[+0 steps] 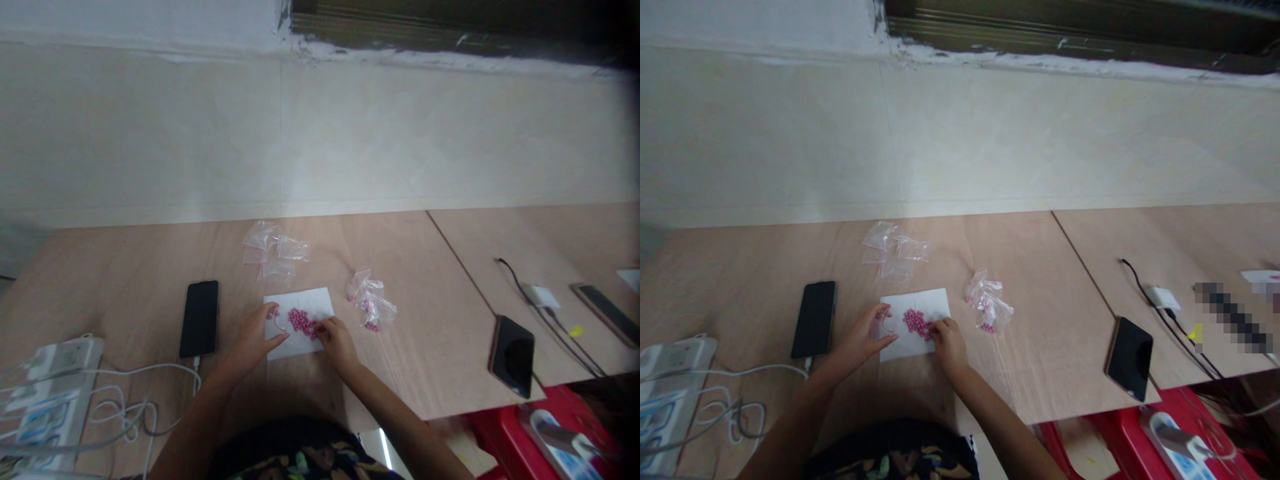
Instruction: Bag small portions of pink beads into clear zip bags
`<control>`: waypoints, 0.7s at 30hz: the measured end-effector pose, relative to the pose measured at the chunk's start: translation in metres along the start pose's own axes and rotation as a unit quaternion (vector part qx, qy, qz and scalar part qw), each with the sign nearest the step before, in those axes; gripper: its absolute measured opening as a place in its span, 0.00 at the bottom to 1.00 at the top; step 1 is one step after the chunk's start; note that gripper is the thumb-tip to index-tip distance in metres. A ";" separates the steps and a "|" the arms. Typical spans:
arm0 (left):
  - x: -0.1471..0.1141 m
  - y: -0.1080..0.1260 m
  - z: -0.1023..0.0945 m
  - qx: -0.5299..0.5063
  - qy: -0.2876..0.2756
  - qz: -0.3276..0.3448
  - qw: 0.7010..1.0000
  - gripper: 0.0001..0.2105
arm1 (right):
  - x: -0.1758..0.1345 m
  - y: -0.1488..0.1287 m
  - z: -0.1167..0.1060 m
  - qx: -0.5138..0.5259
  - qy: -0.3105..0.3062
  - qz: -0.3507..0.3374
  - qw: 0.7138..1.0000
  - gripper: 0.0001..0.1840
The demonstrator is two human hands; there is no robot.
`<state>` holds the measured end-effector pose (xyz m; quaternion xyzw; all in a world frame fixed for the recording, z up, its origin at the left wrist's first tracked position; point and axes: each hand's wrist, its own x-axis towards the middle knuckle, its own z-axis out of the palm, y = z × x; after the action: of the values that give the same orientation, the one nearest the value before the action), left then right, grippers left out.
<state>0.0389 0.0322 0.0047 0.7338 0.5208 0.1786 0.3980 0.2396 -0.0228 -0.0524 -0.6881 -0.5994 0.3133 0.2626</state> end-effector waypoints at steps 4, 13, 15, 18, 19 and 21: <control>0.001 -0.002 0.001 0.002 -0.001 0.002 1.000 0.24 | 0.000 0.000 0.003 -0.006 0.021 0.017 1.000 0.08; 0.000 -0.001 0.001 -0.009 0.005 0.000 1.000 0.24 | 0.008 0.001 -0.001 -0.043 0.056 0.031 0.997 0.05; 0.000 0.000 0.000 -0.003 0.001 -0.002 1.000 0.24 | 0.010 0.003 -0.002 -0.044 0.051 0.023 0.997 0.05; -0.001 0.001 0.000 0.004 0.007 0.000 1.000 0.23 | 0.010 0.005 -0.005 -0.035 0.056 0.023 0.998 0.04; -0.001 0.001 0.000 0.004 0.010 0.000 1.000 0.23 | 0.010 0.003 -0.006 -0.027 0.062 0.025 0.997 0.04; 0.000 0.001 0.000 0.003 0.011 0.002 1.000 0.23 | 0.009 -0.006 -0.011 0.004 0.084 0.027 0.996 0.04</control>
<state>0.0399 0.0315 0.0055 0.7341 0.5239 0.1860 0.3900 0.2447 -0.0125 -0.0414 -0.7266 -0.5553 0.2639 0.3066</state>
